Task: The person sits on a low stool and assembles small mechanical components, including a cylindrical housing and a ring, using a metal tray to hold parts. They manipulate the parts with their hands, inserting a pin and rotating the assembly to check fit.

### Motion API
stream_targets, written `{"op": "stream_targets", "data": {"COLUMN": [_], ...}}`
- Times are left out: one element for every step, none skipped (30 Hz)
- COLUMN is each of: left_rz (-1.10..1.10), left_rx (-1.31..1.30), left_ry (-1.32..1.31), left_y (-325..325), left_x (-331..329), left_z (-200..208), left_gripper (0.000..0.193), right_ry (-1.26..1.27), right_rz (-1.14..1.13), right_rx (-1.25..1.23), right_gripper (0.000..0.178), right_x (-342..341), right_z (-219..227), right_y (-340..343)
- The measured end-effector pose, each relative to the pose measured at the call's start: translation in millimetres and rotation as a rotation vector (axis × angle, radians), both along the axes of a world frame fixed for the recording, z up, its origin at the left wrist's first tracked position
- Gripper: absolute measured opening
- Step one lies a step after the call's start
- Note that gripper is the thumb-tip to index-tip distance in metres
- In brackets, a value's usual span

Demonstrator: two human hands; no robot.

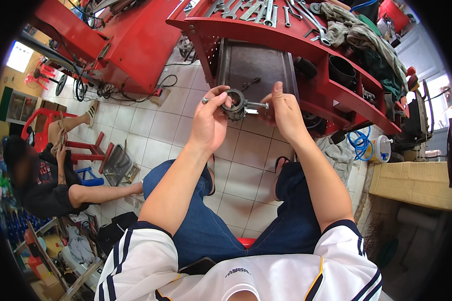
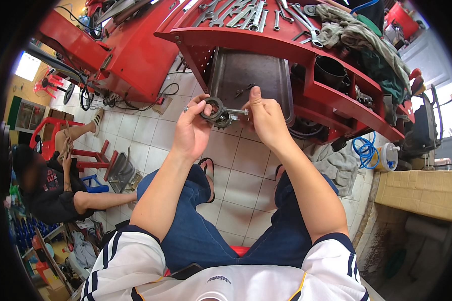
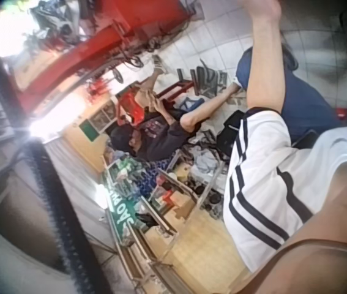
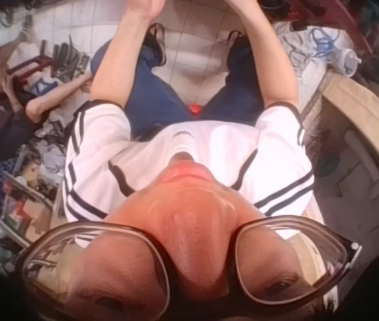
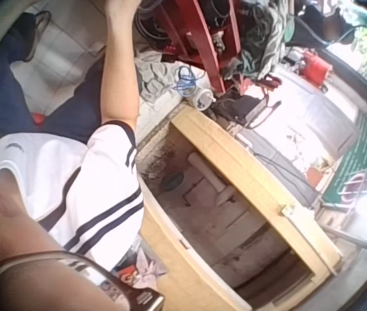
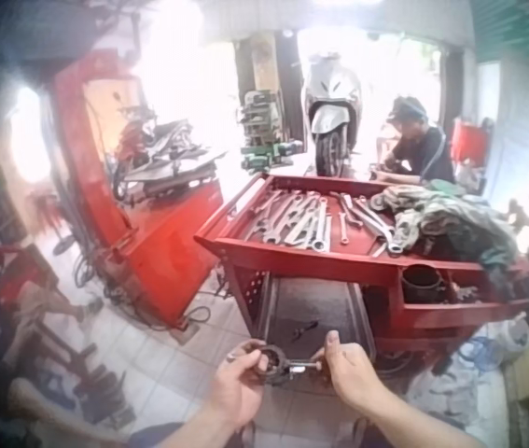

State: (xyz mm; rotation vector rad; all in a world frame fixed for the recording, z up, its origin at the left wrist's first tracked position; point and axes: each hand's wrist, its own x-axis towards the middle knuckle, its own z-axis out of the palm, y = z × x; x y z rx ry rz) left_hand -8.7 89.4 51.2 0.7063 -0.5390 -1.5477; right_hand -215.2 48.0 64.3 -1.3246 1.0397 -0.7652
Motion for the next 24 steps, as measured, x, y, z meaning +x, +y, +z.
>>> {"op": "stream_targets", "data": {"left_rz": [0.007, 0.014, 0.020, 0.026, 0.027, 0.027, 0.026, 0.033, 0.041, 0.048, 0.045, 0.041, 0.035, 0.031, 0.030, 0.029, 0.032, 0.036, 0.039, 0.034, 0.026, 0.019, 0.013, 0.008], "left_rx": [-0.003, 0.000, 0.003, 0.006, -0.004, -0.013, -0.022, -0.020, -0.016, -0.013, -0.008, -0.005, -0.002, 0.000, 0.001, 0.003, 0.004, 0.005, 0.007, 0.003, 0.000, -0.002, 0.007, 0.015], "left_ry": [0.000, 0.002, 0.004, 0.006, 0.009, 0.012, 0.015, 0.032, 0.050, 0.067, 0.062, 0.058, 0.054, 0.064, 0.070, 0.077, 0.071, 0.068, 0.065, 0.058, 0.053, 0.047, 0.048, 0.048], "left_y": [0.1, 0.1, -0.5, -1.0, -1.2, -1.3, -1.3, -1.4, -1.3, -1.0, -0.3, 0.1, 0.3, 0.3, 0.4, 0.4, 0.5, 1.2, 1.7, 1.6, 0.8, 0.6, 1.2, 1.8], "left_x": [1.1, 2.6, 3.9, 5.2, 6.1, 6.2, 6.3, 6.5, 6.4, 6.2, 5.5, 4.4, 3.3, 2.0, 2.0, 2.1, 2.4, 2.1, 1.9, 1.9, 1.4, 0.8, -0.6, -2.3], "left_z": [-0.2, -0.6, -0.5, -0.5, -0.6, -1.0, -1.2, -1.3, -1.3, -1.3, -1.2, -0.5, -0.1, -0.1, -0.5, -0.8, -0.8, -0.7, -0.6, -0.3, 0.2, 0.4, 0.2, 0.6], "left_gripper": [0.030, 0.030, 0.030, 0.030, 0.030, 0.030, 0.031, 0.029, 0.028, 0.027, 0.027, 0.026, 0.026, 0.026, 0.026, 0.026, 0.026, 0.026, 0.026, 0.026, 0.026, 0.026, 0.026, 0.027], "right_ry": [-0.132, -0.265, -0.304, -0.290, -0.275, -0.260, -0.150, -0.105, -0.061, -0.016, 0.008, 0.031, 0.030, 0.032, 0.006, 0.003, 0.004, 0.032, 0.060, 0.040, 0.021, 0.002, -0.006, 0.000], "right_rz": [-0.015, -0.030, 0.033, 0.012, -0.010, -0.034, 0.041, 0.029, 0.016, 0.004, 0.028, 0.050, 0.033, 0.014, -0.042, -0.073, -0.109, -0.118, -0.127, -0.115, -0.105, -0.095, -0.083, -0.110], "right_rx": [-0.012, -0.024, 0.013, -0.087, -0.187, -0.287, -0.273, -0.213, -0.151, -0.090, -0.074, -0.060, -0.146, -0.232, -0.417, -0.522, -0.627, -0.652, -0.677, -0.530, -0.383, -0.235, -0.216, -0.356], "right_gripper": [0.057, 0.055, 0.040, 0.036, 0.032, 0.029, 0.023, 0.023, 0.023, 0.023, 0.024, 0.025, 0.027, 0.028, 0.030, 0.032, 0.034, 0.037, 0.039, 0.041, 0.042, 0.043, 0.048, 0.047], "right_x": [5.7, 9.2, 8.9, 12.2, 17.3, 20.1, 12.2, 10.7, 10.2, 9.6, 7.0, 3.4, 4.1, 4.8, 14.4, 17.2, 20.0, 19.5, 19.0, 18.2, 16.1, 14.6, 13.8, 15.3], "right_z": [1.1, 3.1, 10.9, 10.4, 8.7, 6.3, 4.8, 4.4, 7.6, 9.2, 7.2, 5.2, 2.1, -0.1, -2.1, -2.5, -3.0, -1.5, 0.1, 2.3, 5.2, 6.4, 4.8, 0.5], "right_y": [2.0, 3.7, 4.2, 6.7, 10.6, 13.0, 11.0, 10.1, 10.1, 9.8, 7.7, 4.7, 4.5, 4.7, 7.3, 8.4, 10.0, 11.4, 12.2, 12.4, 12.6, 12.7, 12.3, 10.6]}}
